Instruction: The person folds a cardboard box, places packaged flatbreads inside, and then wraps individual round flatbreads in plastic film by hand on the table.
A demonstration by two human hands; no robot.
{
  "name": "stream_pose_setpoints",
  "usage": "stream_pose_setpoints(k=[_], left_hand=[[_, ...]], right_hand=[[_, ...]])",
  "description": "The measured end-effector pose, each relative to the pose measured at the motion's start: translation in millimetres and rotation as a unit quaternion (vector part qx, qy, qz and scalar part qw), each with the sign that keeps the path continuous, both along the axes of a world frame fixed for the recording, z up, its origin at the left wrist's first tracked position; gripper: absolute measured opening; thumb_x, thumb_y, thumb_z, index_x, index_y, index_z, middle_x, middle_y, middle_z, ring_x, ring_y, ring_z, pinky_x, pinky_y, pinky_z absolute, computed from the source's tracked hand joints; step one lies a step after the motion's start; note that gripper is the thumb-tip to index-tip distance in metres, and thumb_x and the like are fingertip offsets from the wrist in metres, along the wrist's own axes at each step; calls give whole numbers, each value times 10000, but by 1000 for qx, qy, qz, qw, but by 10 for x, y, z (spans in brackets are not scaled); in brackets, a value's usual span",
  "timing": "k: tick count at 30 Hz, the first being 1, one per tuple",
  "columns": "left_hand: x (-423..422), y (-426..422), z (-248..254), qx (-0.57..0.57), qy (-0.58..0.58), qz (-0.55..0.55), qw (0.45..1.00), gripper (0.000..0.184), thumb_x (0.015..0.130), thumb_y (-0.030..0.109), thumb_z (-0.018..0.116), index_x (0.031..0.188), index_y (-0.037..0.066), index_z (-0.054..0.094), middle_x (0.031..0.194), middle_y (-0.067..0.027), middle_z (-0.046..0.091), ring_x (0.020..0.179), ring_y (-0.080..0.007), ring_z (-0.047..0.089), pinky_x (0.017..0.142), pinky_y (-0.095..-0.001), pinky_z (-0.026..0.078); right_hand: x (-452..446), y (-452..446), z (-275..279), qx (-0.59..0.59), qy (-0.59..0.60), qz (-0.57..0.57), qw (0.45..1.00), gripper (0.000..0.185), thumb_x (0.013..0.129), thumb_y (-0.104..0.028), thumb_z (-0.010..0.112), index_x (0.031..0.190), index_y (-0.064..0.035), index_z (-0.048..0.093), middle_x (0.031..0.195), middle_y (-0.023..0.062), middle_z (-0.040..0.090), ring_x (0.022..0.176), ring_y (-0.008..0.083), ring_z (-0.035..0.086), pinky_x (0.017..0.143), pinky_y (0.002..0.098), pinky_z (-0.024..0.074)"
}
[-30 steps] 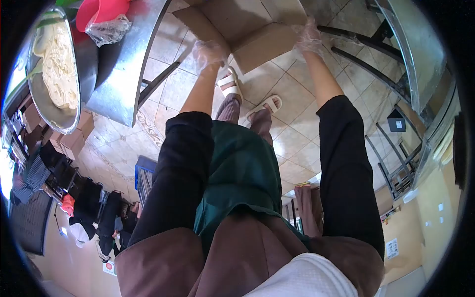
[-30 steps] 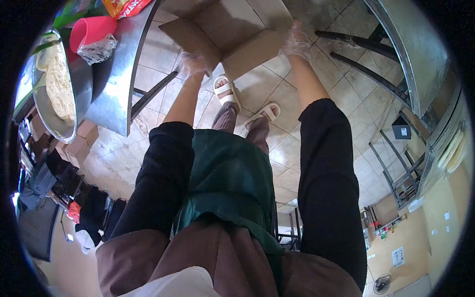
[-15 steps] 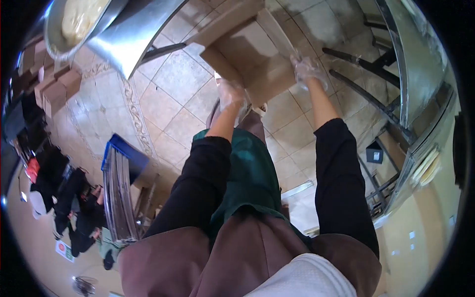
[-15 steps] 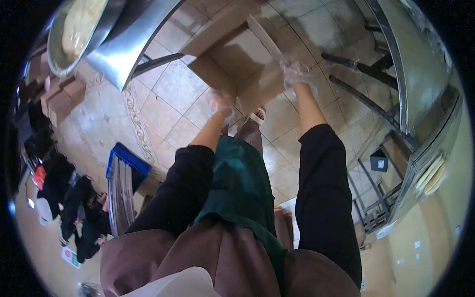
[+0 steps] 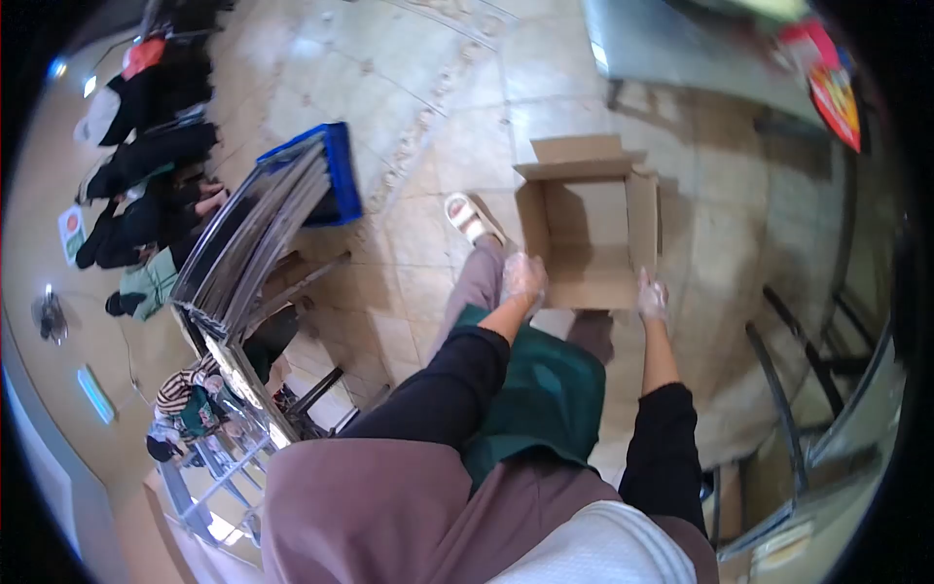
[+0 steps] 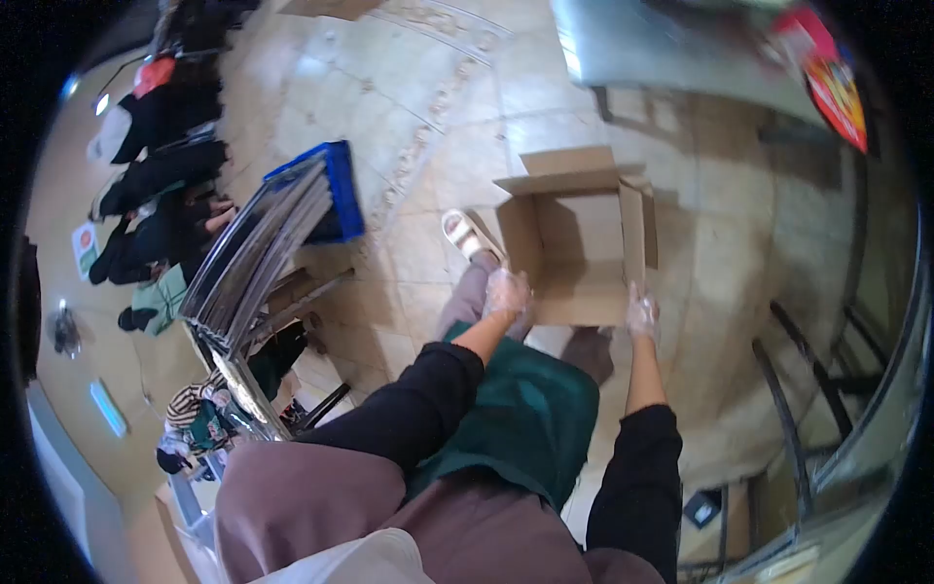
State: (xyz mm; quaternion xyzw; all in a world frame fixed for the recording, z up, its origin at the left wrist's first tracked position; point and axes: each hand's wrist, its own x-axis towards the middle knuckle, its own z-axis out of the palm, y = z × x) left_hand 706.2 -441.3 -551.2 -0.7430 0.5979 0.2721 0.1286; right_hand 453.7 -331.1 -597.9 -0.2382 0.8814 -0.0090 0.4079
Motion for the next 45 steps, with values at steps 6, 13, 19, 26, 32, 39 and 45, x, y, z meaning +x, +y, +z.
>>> stream_pose_setpoints(k=[6, 13, 19, 26, 32, 39, 45], left_hand=[[1267, -1280, 487, -42, 291, 216, 931, 909, 768, 394, 685, 1394, 39, 130, 1218, -221, 481, 1120, -330, 489, 927, -394, 413], [3629, -2179, 475, -63, 333, 326, 883, 726, 834, 332, 622, 1375, 61, 219, 1129, -173, 514, 992, -281, 535, 847, -370, 452], [5357, -2383, 782, -42, 101, 298, 948, 563, 875, 411, 527, 1286, 49, 396, 1032, -172, 578, 913, -263, 577, 822, -370, 452], [5718, -2145, 950, 55, 95, 398, 911, 604, 875, 441, 498, 1283, 10, 384, 1119, -213, 564, 1028, -307, 555, 878, -391, 427], [5785, -2302, 1051, 149, 103, 457, 871, 550, 881, 406, 492, 1273, 33, 394, 1119, -206, 562, 1012, -314, 554, 870, -399, 428], [5871, -2867, 904, 134, 183, 538, 812, 483, 932, 419, 375, 1252, 61, 424, 1055, -133, 575, 980, -246, 545, 861, -368, 423], [6217, -3956, 882, 62, 340, 591, 728, 534, 949, 476, 293, 1290, 82, 409, 1104, -105, 561, 1029, -218, 515, 940, -345, 365]], right_hand=[[1330, -1187, -320, -19, -104, -131, 986, 658, 859, -592, 431, 909, 29, 643, 754, 115, 641, 620, 224, 579, 588, 356, 474], [2804, -3536, -341, -163, -242, -369, 882, 406, 921, -392, 467, 729, -36, 497, 565, 76, 530, 418, 188, 472, 381, 312, 388], [3623, -5441, -321, -158, -262, -294, 906, 356, 945, -351, 409, 1058, -14, 422, 708, 125, 561, 495, 232, 539, 435, 343, 469], [4615, -7029, -240, -112, -349, -206, 907, 335, 941, -323, 437, 1010, 5, 434, 687, 121, 560, 519, 251, 574, 464, 347, 495], [5730, -8106, -478, -112, -321, -47, 939, 260, 939, -245, 428, 894, 10, 456, 652, 139, 548, 509, 262, 566, 450, 356, 475], [6751, -8804, -1649, -152, -290, 108, 939, 179, 908, -143, 439, 839, 11, 499, 664, 183, 569, 524, 281, 584, 423, 369, 468], [7426, -9693, -1842, -237, -239, 177, 925, 178, 897, -138, 442, 888, 24, 515, 711, 222, 598, 553, 320, 602, 475, 402, 513]])
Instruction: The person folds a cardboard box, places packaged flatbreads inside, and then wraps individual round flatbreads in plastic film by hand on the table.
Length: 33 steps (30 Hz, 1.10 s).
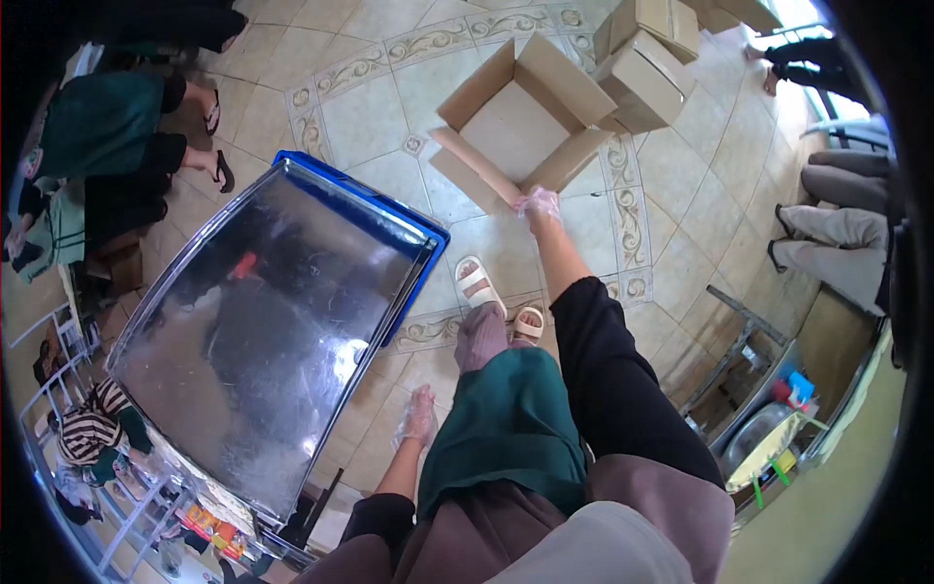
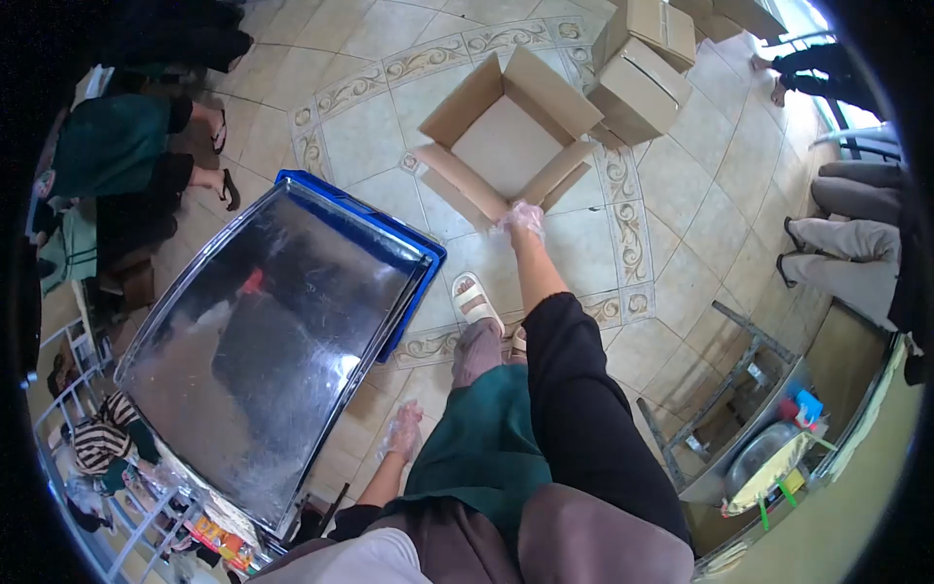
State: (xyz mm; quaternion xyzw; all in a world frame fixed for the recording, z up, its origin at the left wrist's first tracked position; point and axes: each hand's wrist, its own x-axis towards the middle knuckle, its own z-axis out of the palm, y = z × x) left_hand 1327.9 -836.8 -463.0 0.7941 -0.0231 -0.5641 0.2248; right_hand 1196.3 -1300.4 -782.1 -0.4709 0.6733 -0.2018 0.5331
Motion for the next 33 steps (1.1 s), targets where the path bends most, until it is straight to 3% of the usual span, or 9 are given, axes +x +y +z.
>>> stream_pose_setpoints(k=[4, 6, 13, 18, 20, 24, 26, 30, 33], left_hand=[[360, -623, 80, -27, 25, 40, 999, 449, 923, 333, 413, 1261, 37, 428, 1221, -112, 461, 1115, -228, 472, 960, -330, 365], [530, -768, 146, -26, 17, 51, 998, 462, 916, 351, 421, 1256, 39, 439, 1173, -111, 497, 1066, -226, 494, 946, -337, 374], [780, -1032, -36, 83, -52, 128, 987, 541, 931, 487, 328, 1232, 59, 466, 1008, -95, 599, 911, -186, 540, 857, -340, 401], [573, -1654, -72, 111, -35, 199, 973, 512, 931, 452, 326, 1281, 88, 411, 1049, -105, 586, 939, -187, 530, 845, -346, 394], [395, -2225, 8, 110, -21, 221, 969, 488, 937, 409, 346, 1252, 46, 430, 1048, -120, 574, 954, -198, 526, 884, -337, 386], [103, -2952, 74, 8, -35, 83, 996, 426, 957, 338, 357, 1233, 20, 421, 1104, -143, 528, 1031, -224, 499, 962, -334, 351], [54, -3293, 192, -27, -36, 51, 998, 430, 962, 348, 350, 1247, 30, 401, 1127, -143, 508, 1055, -225, 486, 971, -333, 342], [160, -3742, 369, -31, -12, 58, 998, 453, 967, 401, 328, 1272, 68, 359, 1141, -138, 488, 1107, -224, 461, 996, -335, 317], [300, -3649, 264, -36, -19, 114, 993, 456, 961, 423, 337, 1266, 86, 368, 1082, -128, 510, 1044, -202, 478, 952, -331, 346]], right_hand=[[485, -671, 881, 136, -3, -12, 991, 201, 835, -183, 577, 848, 17, 561, 774, 193, 641, 628, 313, 623, 560, 391, 516], [903, -919, 1773, 3, 228, 226, 947, 237, 737, -196, 693, 838, 7, 622, 803, 154, 661, 692, 280, 635, 621, 367, 510], [1629, -1843, 1371, 60, 186, 181, 964, 402, 686, -447, 678, 833, -74, 689, 879, 135, 664, 861, 293, 639, 747, 354, 506], [1816, -2774, 1675, 32, 234, 81, 968, 235, 722, -250, 731, 816, -43, 673, 764, 111, 660, 771, 184, 632, 653, 304, 499], [1681, -3156, 1605, -144, 371, 302, 866, 202, 773, -234, 690, 825, -41, 661, 753, 105, 656, 721, 179, 592, 612, 289, 463], [1334, -3908, 819, 53, 12, -56, 997, 278, 884, -270, 524, 770, -31, 608, 716, 105, 631, 677, 244, 592, 602, 322, 476], [1170, -4169, 1215, 234, -391, -363, 813, 311, 905, -313, 480, 905, -12, 558, 706, 147, 615, 707, 291, 608, 616, 374, 496], [883, -4138, 2075, 192, -247, -212, 926, 579, 887, -421, 476, 1320, -58, 355, 1295, 222, 422, 928, 378, 564, 669, 446, 506], [538, -3718, 2433, 219, -218, -94, 946, 671, 808, -522, 537, 1186, 31, 498, 1091, 188, 562, 885, 334, 588, 752, 436, 475]])
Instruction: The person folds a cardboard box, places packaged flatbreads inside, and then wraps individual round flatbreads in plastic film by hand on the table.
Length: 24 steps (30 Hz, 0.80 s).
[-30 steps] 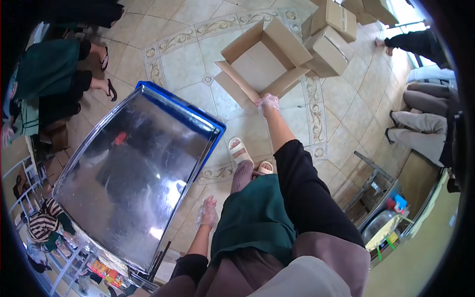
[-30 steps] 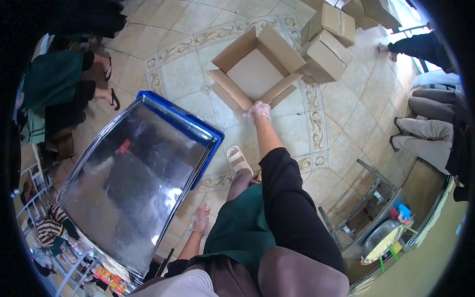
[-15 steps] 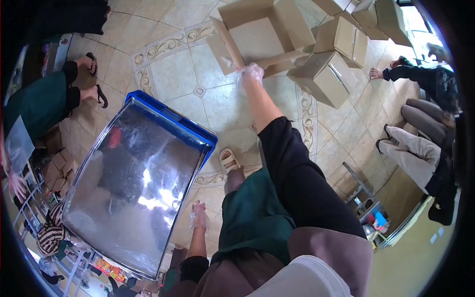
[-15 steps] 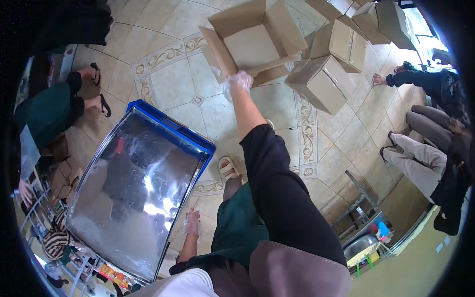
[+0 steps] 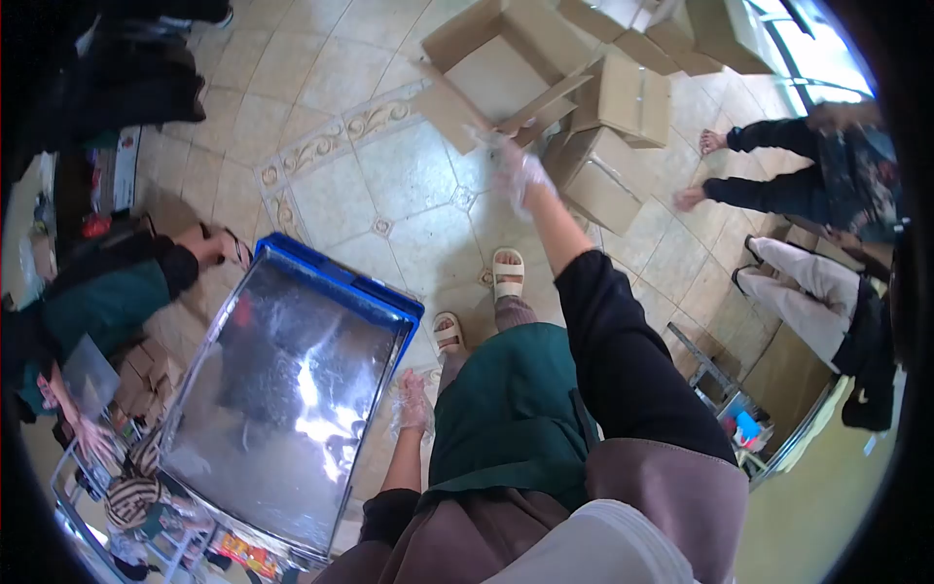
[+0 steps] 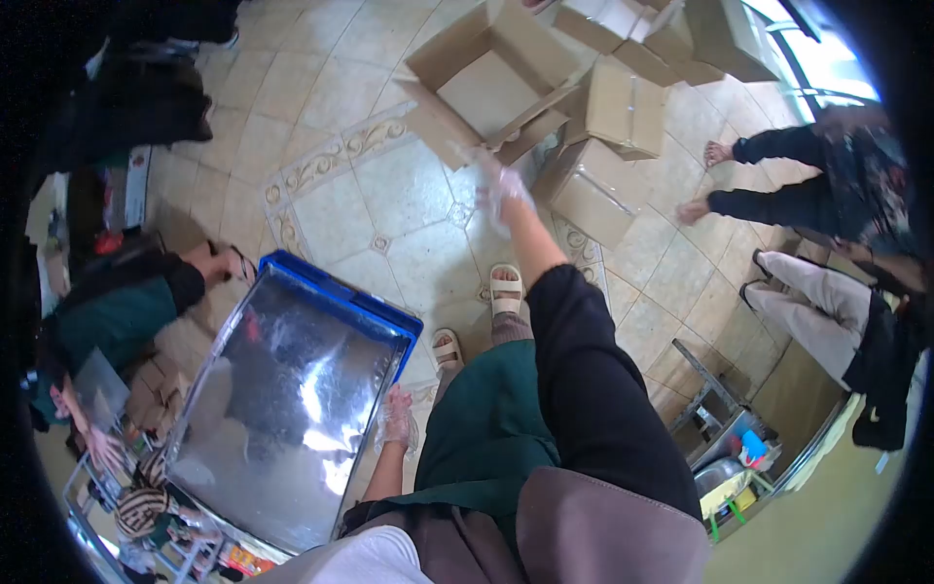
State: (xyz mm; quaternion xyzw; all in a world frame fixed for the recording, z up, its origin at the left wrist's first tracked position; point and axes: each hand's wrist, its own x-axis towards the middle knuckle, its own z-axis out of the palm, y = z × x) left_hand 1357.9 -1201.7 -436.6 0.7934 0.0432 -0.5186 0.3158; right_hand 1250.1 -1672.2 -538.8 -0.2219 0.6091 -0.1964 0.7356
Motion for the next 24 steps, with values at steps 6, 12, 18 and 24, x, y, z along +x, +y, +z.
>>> stream_pose_setpoints(k=[6, 12, 18, 24], left_hand=[[474, 219, -68, -9, 38, -81, 996, 387, 922, 381, 459, 1200, 116, 417, 894, -24, 544, 730, -125, 496, 678, -272, 438], [1328, 212, -289, 19, -62, -346, 936, 282, 871, 329, 519, 1039, 112, 582, 945, -43, 611, 845, -177, 578, 717, -314, 477], [1358, -891, 869, 171, -254, -830, 466, 365, 832, 189, 449, 1159, 79, 571, 1177, -163, 562, 1100, -286, 542, 920, -377, 443], [1034, -1862, 463, -130, -300, -879, 348, 481, 907, 334, 342, 1268, 43, 470, 1340, -125, 438, 1244, -262, 392, 1036, -359, 313]], right_hand=[[-1242, 1905, -55, -100, 284, 341, 890, 560, 804, -541, 508, 991, -28, 629, 1048, 216, 604, 1008, 346, 570, 850, 429, 451], [-2610, 4060, 1735, 90, 411, 323, 848, 518, 808, -424, 505, 1175, -61, 544, 1234, 213, 504, 1154, 345, 478, 962, 420, 385], [-3466, 6966, 2175, 214, 476, 192, 831, 386, 782, -338, 483, 964, -38, 644, 1054, 210, 600, 994, 348, 577, 865, 431, 451], [-2801, 8930, 2494, 314, 400, -28, 861, 332, 766, -287, 519, 963, -56, 654, 1076, 200, 595, 938, 355, 604, 803, 424, 486]])
